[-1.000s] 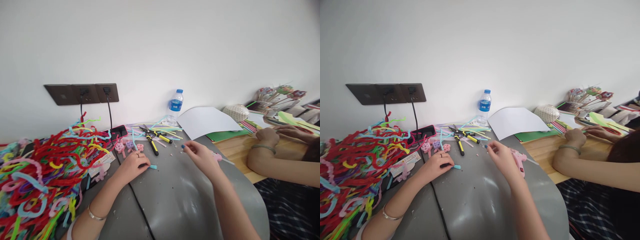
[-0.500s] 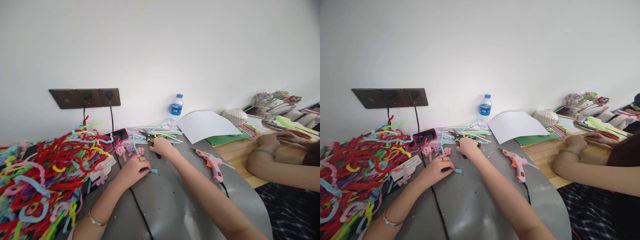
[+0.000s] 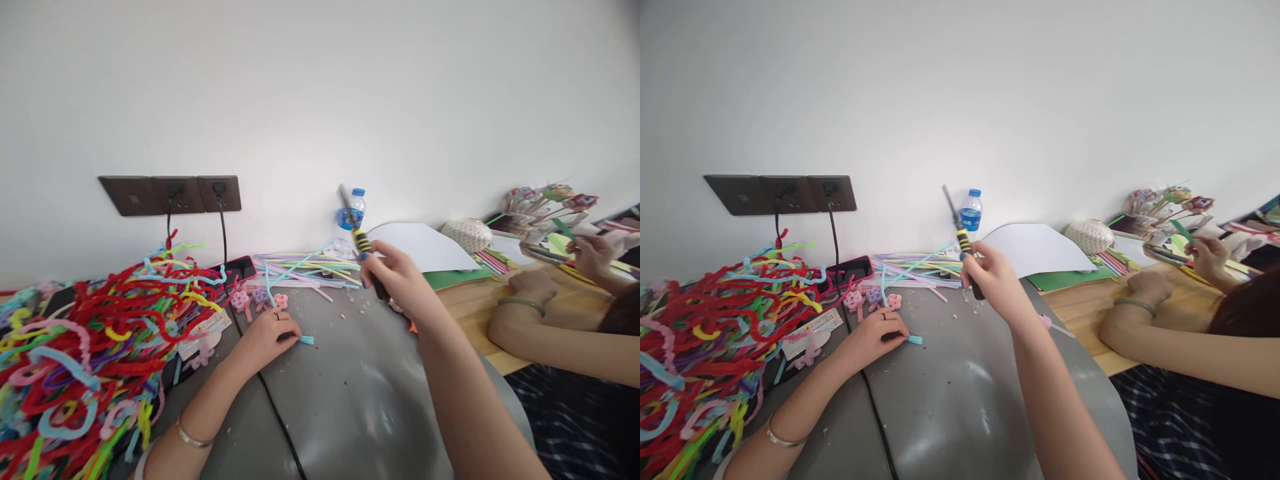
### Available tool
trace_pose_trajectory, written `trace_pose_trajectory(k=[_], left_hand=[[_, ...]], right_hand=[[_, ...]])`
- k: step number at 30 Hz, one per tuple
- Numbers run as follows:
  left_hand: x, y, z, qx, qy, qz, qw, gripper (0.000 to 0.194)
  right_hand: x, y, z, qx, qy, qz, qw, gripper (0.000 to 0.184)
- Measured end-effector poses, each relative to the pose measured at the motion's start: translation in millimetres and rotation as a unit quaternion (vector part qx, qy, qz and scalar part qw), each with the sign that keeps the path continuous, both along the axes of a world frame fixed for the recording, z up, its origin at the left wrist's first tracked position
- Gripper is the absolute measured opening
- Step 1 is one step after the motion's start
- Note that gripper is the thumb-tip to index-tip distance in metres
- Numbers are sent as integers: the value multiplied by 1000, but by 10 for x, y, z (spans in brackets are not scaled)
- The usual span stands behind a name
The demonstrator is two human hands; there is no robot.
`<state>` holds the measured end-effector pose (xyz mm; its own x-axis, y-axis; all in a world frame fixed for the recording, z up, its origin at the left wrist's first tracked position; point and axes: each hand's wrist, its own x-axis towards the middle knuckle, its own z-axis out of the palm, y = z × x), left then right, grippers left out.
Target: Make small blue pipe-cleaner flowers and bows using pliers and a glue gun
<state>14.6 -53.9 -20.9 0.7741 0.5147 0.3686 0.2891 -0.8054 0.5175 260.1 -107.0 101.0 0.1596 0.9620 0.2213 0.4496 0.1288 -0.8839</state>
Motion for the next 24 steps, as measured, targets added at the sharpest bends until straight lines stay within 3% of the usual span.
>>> trace_pose_trajectory(k=[2, 4, 7, 9, 14, 17, 24], left_hand=[[1, -5, 5, -1, -4, 0, 1000, 17], [4, -8, 9, -3, -4, 1, 1000, 17], [6, -5, 0, -8, -5, 1, 1000, 17], [3, 5, -22, -11, -8, -5, 1000, 17], [-10, 32, -83, -17, -10, -12, 1000, 16], [-13, 26, -73, -17, -9, -10, 1000, 15], [-12, 10, -39, -23, -6, -5, 1000, 15]], right_hand=[[15, -239, 66, 62, 129, 1, 990, 19], [23, -498, 85, 38, 235, 29, 971, 29], [22, -840, 18, -31, 289, 35, 956, 47], [6, -984, -70, -39, 290, 36, 955, 53], [-80, -1077, -302, -14, 227, -23, 973, 38], [-159, -1095, -449, -12, 239, -16, 971, 27], [-297, -1146, -845, -130, 335, 17, 933, 31]])
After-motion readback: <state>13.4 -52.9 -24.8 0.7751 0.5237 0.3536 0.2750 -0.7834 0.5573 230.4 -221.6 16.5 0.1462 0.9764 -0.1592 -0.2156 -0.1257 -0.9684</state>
